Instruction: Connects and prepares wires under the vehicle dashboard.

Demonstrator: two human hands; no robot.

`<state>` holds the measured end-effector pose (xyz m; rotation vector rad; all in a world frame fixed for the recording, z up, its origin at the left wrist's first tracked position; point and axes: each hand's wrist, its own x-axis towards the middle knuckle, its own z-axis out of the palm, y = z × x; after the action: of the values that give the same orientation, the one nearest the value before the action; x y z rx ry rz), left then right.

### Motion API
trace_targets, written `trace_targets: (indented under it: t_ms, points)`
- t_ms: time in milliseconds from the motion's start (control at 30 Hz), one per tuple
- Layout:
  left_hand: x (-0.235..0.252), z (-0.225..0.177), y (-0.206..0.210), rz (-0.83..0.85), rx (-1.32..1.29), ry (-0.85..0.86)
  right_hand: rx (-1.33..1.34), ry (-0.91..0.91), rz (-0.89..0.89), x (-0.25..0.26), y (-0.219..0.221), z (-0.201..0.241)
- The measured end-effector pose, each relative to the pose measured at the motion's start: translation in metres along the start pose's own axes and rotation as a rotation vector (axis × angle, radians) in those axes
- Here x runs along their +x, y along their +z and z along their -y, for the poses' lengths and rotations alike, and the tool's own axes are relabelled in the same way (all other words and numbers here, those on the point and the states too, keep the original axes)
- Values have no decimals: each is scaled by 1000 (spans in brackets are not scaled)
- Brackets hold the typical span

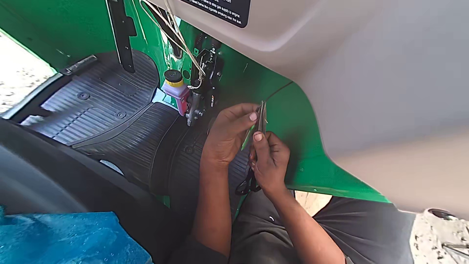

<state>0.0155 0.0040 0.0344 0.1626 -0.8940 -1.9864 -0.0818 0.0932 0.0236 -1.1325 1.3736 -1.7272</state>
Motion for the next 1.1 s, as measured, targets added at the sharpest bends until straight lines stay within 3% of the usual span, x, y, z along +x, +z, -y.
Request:
trace_targets:
  t_ms: [533, 733, 867, 1100]
  points:
    - [-1, 3, -5, -24, 17, 4, -228, -74, 13, 8, -1, -10]
    - [4, 2, -5, 41, -23, 3, -64, -74, 84, -2, -5, 4]
    - [4, 2, -4, 60, -26, -14, -63, 5, 298, -41, -16, 25]
    - [0, -1, -2, -23, 185, 25, -362, 235, 955, -89, -83, 74]
